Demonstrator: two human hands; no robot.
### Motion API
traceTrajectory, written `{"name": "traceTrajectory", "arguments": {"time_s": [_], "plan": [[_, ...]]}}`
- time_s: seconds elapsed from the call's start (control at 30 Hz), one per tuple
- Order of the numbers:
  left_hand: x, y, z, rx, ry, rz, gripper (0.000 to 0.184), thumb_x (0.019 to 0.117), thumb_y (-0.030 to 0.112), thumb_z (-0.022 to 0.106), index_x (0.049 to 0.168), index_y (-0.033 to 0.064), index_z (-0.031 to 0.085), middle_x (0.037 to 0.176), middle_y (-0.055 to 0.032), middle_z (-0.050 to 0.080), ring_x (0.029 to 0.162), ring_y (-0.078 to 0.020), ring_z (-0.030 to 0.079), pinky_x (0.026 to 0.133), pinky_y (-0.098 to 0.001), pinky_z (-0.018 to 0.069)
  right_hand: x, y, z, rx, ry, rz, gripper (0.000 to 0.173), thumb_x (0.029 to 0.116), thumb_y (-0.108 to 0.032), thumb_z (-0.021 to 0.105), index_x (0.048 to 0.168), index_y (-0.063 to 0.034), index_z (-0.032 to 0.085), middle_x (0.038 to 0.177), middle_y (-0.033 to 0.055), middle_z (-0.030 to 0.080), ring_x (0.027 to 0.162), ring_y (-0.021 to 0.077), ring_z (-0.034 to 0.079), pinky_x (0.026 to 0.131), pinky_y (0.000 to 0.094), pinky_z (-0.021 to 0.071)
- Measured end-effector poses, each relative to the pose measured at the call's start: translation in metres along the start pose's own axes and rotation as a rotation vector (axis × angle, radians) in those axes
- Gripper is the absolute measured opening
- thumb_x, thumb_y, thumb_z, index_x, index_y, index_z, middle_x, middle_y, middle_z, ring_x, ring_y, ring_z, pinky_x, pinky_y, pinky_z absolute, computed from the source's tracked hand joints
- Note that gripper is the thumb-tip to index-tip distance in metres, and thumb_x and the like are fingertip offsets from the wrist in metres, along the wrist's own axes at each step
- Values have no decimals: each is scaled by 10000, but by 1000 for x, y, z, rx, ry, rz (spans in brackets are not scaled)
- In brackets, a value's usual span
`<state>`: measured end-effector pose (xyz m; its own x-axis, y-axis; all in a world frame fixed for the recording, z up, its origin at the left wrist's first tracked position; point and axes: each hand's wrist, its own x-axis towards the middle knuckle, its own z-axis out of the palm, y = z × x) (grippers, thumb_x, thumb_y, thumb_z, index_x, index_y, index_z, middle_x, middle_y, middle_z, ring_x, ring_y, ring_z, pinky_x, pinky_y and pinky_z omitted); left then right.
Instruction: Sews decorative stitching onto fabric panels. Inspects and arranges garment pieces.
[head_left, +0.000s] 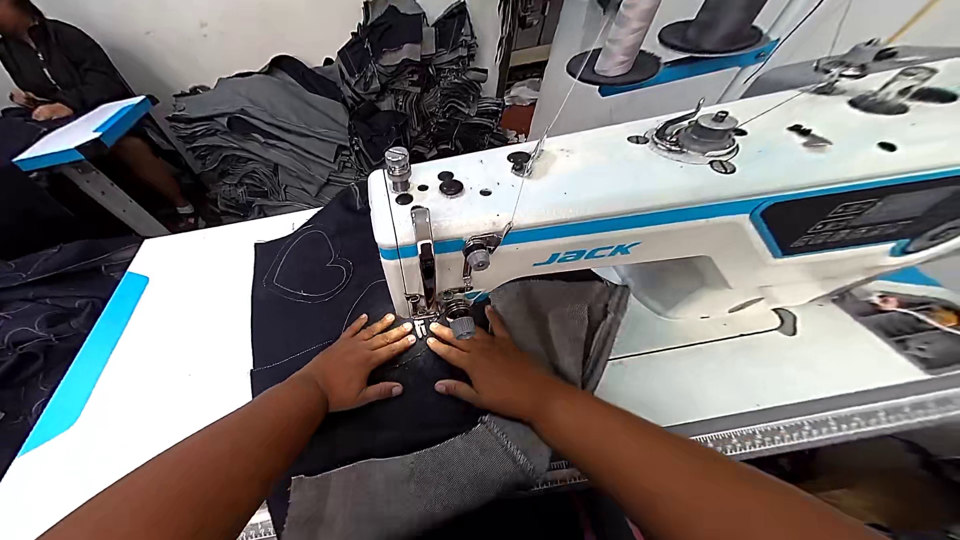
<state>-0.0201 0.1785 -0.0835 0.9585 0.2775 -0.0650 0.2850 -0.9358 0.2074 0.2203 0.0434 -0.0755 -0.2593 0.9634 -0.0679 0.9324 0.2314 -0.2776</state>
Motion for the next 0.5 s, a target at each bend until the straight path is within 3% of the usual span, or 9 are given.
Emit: {"name": "traceTrajectory", "arguments": {"time_s": [0.07, 0.13, 0.17, 0.2, 0.27, 0.33, 0.43, 0.5], "plan": [[3, 7, -10, 0, -80, -57, 714, 1010, 557, 479, 1583, 136, 408, 1674, -32, 331, 1580, -273, 204, 1246, -591, 142, 4, -11, -19, 13, -119, 100, 572, 1046, -455, 536, 1547, -184, 482, 1635, 55, 404, 1571, 307, 227, 1209, 722, -2], [8, -3, -25, 56, -114, 46, 651, 1026, 510, 478, 1548, 121, 467, 1634, -62, 404, 1533, -304, 321, 1187, -589, 280, 8, -49, -32, 91, -239, 293, 579, 1064, -352, 512, 1589, -137, 393, 1679, 80, 311, 1581, 382, 132, 1168, 778, -14], [11, -13, -28, 98, -104, 142, 631, 1026, 502, 465, 1517, 109, 511, 1599, -78, 456, 1492, -319, 390, 1144, -584, 339, 8, -68, -29, 144, -263, 353, 613, 1083, -408, 447, 1613, -124, 329, 1704, 79, 244, 1586, 405, 62, 1145, 806, -27], [13, -23, -27, 143, -86, 223, 646, 1021, 524, 421, 1507, 111, 526, 1586, -74, 476, 1480, -317, 414, 1147, -583, 347, 8, -82, -22, 181, -285, 391, 676, 1087, -509, 368, 1643, -146, 243, 1733, 42, 147, 1593, 388, -32, 1129, 816, -60], [11, -35, -13, 126, -49, 255, 710, 1023, 573, 317, 1538, 115, 485, 1620, -62, 429, 1534, -323, 326, 1219, -639, 215, 3, -86, 1, 127, -276, 365, 779, 1058, -636, 250, 1668, -173, 105, 1747, 3, 17, 1583, 372, -143, 1096, 831, -102], [8, -29, -5, 54, -13, 172, 722, 1023, 582, 312, 1546, 111, 471, 1636, -55, 404, 1559, -305, 271, 1236, -641, 146, -4, -68, 11, 73, -194, 263, 777, 1054, -641, 246, 1664, -171, 148, 1744, 1, 79, 1592, 361, -98, 1103, 827, -79], [1, 3, 0, 2, -38, -59, 683, 1033, 536, 406, 1586, 134, 403, 1681, -26, 316, 1589, -277, 167, 1235, -647, 88, -12, -24, 11, 14, -91, 42, 708, 1054, -600, 357, 1621, -178, 331, 1705, -11, 260, 1598, 340, 77, 1135, 811, -13], [3, 27, 1, -20, -28, -209, 688, 1032, 518, 455, 1605, 148, 365, 1696, -12, 280, 1597, -268, 125, 1236, -643, 60, -8, 1, 3, -42, -65, -90, 661, 1058, -563, 401, 1598, -181, 390, 1678, -5, 329, 1585, 337, 162, 1143, 804, 17]]}}
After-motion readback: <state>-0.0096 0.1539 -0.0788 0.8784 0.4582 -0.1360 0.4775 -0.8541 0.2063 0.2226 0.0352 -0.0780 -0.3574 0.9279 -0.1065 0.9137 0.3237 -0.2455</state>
